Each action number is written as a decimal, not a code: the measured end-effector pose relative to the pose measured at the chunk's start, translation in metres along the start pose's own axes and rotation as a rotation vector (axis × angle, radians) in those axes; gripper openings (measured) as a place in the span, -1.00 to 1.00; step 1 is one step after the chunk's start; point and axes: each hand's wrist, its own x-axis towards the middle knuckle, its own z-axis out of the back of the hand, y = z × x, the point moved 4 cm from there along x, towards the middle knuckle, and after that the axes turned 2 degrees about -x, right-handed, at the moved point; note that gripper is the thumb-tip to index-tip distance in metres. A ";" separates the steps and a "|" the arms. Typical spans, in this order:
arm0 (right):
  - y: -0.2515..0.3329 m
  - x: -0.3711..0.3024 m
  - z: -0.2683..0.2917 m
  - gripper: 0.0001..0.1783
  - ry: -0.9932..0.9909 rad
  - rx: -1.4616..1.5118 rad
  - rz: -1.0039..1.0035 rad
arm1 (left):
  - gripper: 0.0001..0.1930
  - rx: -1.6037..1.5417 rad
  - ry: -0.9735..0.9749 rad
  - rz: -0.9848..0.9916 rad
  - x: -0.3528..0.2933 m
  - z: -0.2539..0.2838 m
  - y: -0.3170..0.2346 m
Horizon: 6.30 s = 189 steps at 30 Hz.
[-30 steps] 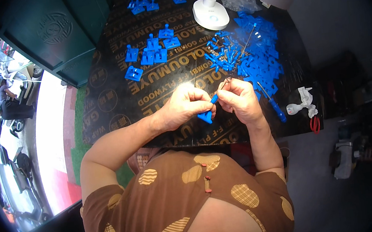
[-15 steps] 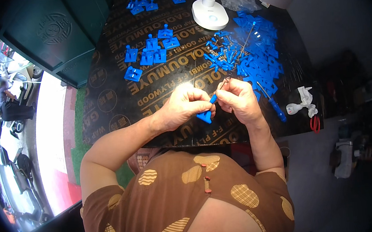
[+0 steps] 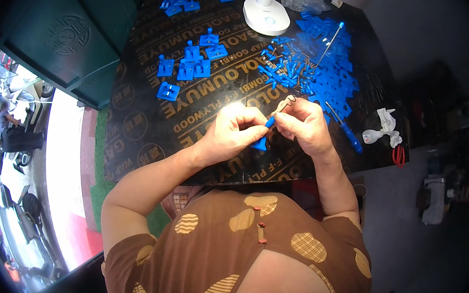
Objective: The person picks up a blue plastic piece and a metal spring, then inserts the spring into the plastic piece by hand. They pick up a blue plastic pin and push it into the assembly, then place the completed unit onto the table.
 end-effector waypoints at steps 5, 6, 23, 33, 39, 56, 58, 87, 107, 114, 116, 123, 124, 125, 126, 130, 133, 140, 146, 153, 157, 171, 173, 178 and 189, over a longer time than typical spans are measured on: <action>0.000 0.000 0.001 -0.90 0.018 0.002 0.026 | -0.95 0.188 -0.097 -0.176 0.002 0.001 -0.003; 0.001 0.000 0.000 -0.90 0.019 0.010 0.041 | -0.97 0.241 -0.107 -0.229 0.002 0.001 -0.004; 0.002 0.000 -0.001 -0.92 0.004 -0.003 0.071 | -0.89 0.383 -0.086 -0.221 -0.004 0.003 -0.004; 0.013 0.000 -0.005 -0.91 0.008 -0.048 0.018 | -0.84 -0.177 0.101 0.126 0.000 -0.001 0.002; 0.012 0.000 -0.005 -0.89 0.018 -0.046 0.025 | -0.82 -0.197 0.122 0.148 0.000 -0.003 0.002; 0.006 0.001 -0.004 -0.82 0.030 0.077 -0.059 | -0.76 -0.428 0.232 0.214 0.004 -0.005 0.011; 0.006 0.001 -0.004 -0.82 0.026 0.075 -0.054 | -0.75 -0.449 0.247 0.254 0.003 -0.005 0.013; -0.002 0.002 -0.004 -0.85 0.006 0.015 -0.040 | -0.80 -0.328 0.144 0.194 0.002 -0.001 0.008; -0.004 0.002 -0.006 -0.90 0.052 0.030 -0.002 | -0.83 -0.211 0.133 0.162 0.000 0.003 0.005; -0.005 0.003 -0.005 -0.93 0.061 0.009 0.034 | -0.86 -0.178 0.138 0.143 0.002 0.002 0.005; -0.003 0.003 -0.006 -0.93 0.066 -0.011 0.060 | -0.88 -0.146 0.123 0.137 0.002 0.003 0.006; 0.002 -0.002 -0.005 -0.93 0.070 -0.068 0.095 | -0.89 -0.002 0.160 0.004 0.007 0.001 0.000; 0.002 -0.003 -0.005 -0.93 0.070 -0.101 0.108 | -0.89 0.052 0.180 -0.070 0.008 0.001 0.000; 0.004 -0.003 -0.006 -0.94 0.074 -0.119 0.111 | -0.91 0.100 0.193 -0.121 0.009 0.002 0.001; 0.006 -0.003 -0.007 -0.94 0.079 -0.121 0.118 | -0.91 0.107 0.190 -0.127 0.010 0.003 0.002; 0.011 -0.005 -0.008 -0.93 0.096 -0.318 0.165 | -0.93 0.262 0.209 -0.319 0.009 0.001 -0.002; 0.023 -0.009 -0.017 -0.89 0.090 -0.345 0.223 | -0.93 0.352 0.196 -0.325 0.009 0.001 0.000; 0.021 -0.015 -0.015 -0.85 0.074 -0.567 0.338 | -0.85 0.484 0.256 -0.358 0.011 -0.002 0.000; 0.018 -0.016 -0.016 -0.89 0.070 -0.584 0.364 | -0.81 0.551 0.244 -0.351 0.012 -0.003 0.001; 0.019 -0.016 -0.015 -0.85 0.071 -0.615 0.342 | -0.81 0.585 0.202 -0.333 0.012 -0.006 0.001; 0.018 -0.015 -0.015 -0.82 0.078 -0.651 0.357 | -0.85 0.604 0.196 -0.359 0.014 -0.005 0.005; 0.006 -0.012 -0.012 -0.83 0.081 -0.647 0.365 | -0.87 0.607 0.195 -0.319 0.015 -0.002 0.005; 0.007 -0.012 -0.013 -0.87 0.076 -0.636 0.370 | -0.75 0.638 0.232 -0.325 0.014 0.000 0.007; 0.004 -0.011 -0.011 -0.90 0.086 -0.646 0.368 | -0.72 0.623 0.222 -0.284 0.014 -0.001 0.006; 0.009 -0.013 -0.014 -0.90 0.084 -0.636 0.351 | -0.72 0.639 0.245 -0.254 0.013 -0.001 0.005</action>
